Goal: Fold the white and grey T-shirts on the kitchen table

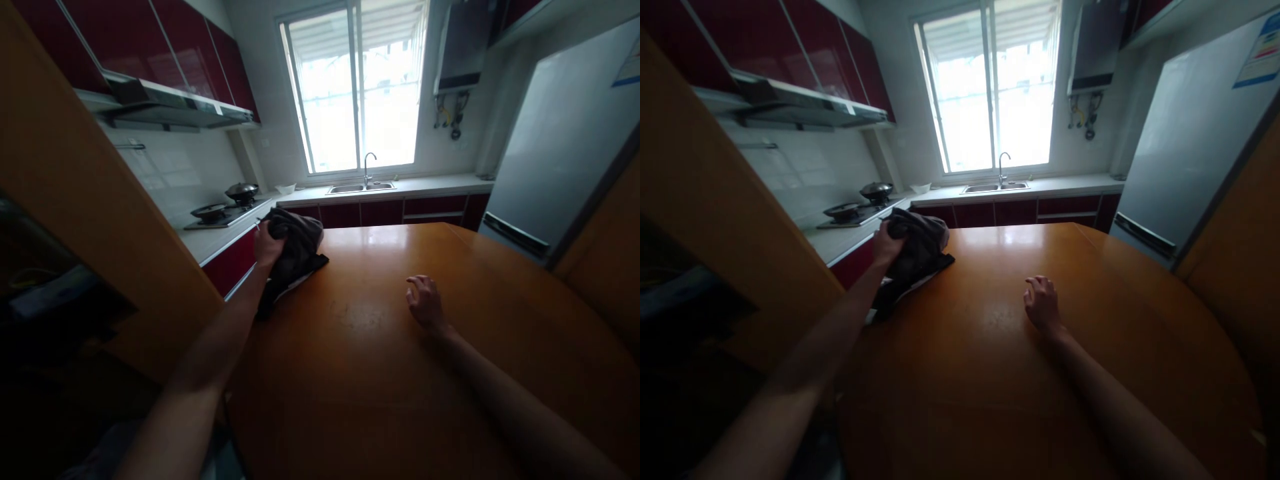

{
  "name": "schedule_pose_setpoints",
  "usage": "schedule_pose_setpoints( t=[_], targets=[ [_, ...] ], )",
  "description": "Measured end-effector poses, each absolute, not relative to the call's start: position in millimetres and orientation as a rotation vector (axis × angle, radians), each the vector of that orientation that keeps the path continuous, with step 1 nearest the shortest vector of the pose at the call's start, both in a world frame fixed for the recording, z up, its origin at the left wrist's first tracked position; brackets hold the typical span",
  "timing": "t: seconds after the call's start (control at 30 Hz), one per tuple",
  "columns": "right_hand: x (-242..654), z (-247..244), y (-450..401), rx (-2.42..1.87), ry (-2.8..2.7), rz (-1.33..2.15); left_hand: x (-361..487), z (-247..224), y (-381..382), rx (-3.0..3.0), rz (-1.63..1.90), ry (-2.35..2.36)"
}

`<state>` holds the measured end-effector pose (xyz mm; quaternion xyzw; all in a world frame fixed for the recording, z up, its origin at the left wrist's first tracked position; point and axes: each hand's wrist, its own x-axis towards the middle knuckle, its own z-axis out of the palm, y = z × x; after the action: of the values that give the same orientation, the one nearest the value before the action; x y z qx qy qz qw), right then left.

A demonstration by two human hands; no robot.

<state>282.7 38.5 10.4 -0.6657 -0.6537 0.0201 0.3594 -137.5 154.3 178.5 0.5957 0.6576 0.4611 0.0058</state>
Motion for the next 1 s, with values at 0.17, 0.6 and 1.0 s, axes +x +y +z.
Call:
schedule_pose_setpoints(
  t=[0.17,0.6,1.0],
  targets=[
    [280,-11,44,-1.954,-1.757,0.133,-129,129,131,1.759,1.009,2.413],
    [247,-5,27,-1.905,-2.252,0.326,21,-8,56,2.496,0.321,1.539],
    [249,-1,27,-1.887,-2.214,0.354,21,1,56,2.534,0.248,1.584]
  ],
)
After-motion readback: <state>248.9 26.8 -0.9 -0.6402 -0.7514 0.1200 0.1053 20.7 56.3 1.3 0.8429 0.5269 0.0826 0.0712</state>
